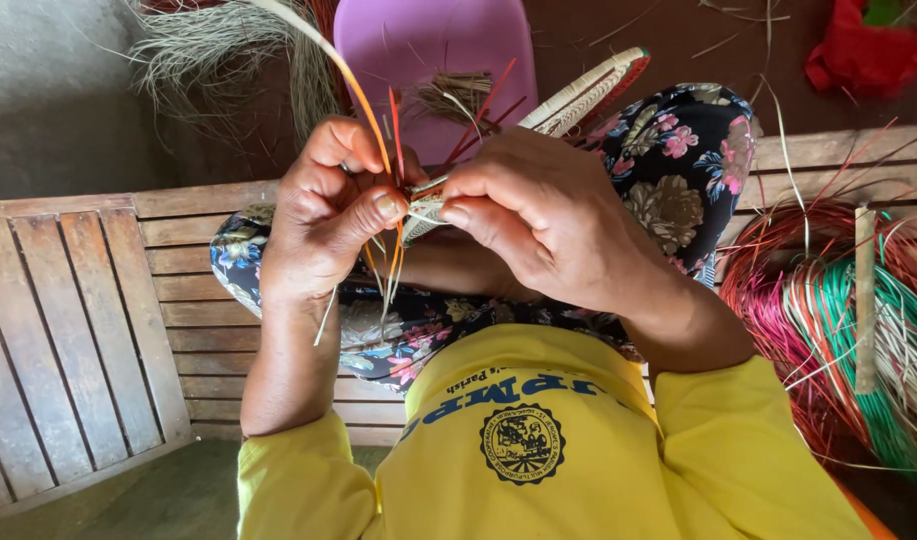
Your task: Weaving natural fibers to create a fan and trimming excess material with a knife
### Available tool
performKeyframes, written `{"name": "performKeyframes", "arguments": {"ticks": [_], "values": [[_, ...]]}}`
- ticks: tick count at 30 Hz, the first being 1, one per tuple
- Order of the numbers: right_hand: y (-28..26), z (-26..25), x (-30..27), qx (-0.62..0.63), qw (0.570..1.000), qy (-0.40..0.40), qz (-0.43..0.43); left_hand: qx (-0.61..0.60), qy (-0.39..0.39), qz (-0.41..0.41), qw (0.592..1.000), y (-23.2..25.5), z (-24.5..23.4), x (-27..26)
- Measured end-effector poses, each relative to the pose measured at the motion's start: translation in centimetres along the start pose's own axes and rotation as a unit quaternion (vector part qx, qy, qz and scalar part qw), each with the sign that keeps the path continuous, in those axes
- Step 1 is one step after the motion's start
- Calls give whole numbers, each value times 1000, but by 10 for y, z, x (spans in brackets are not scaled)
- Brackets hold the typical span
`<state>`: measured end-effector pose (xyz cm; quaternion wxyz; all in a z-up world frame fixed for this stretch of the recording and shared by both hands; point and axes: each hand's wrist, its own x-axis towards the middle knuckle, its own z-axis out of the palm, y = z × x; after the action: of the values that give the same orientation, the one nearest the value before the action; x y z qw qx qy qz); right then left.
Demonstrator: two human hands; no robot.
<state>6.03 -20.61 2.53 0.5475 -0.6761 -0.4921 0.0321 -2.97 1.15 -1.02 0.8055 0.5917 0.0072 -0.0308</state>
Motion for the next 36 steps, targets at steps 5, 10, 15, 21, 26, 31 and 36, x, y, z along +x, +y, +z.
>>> {"name": "performKeyframes", "arguments": {"ticks": [5, 10, 15, 21, 26, 31, 36], "values": [[-6, -5, 24, -14, 996, -72, -58, 68, 25, 22, 997, -4, 2, 4], [2, -16, 39, -79, 987, -126, -67, 94, 27, 23, 995, -14, 2, 4], [8, -16, 45, -95, 988, -107, -60, 109, 17, 9, 994, -23, -5, 2], [5, -9, 44, -154, 981, -95, -73, 149, -12, 37, 988, -18, 3, 2], [-2, -19, 35, -78, 993, -75, -38, 164, 26, 42, 985, -14, 12, 0], [9, -16, 20, -83, 990, -102, -47, 126, 61, 67, 988, -7, 23, 2], [1, -2, 12, -120, 986, -97, -61, 120, 60, 72, 988, -13, 23, 3]]}}
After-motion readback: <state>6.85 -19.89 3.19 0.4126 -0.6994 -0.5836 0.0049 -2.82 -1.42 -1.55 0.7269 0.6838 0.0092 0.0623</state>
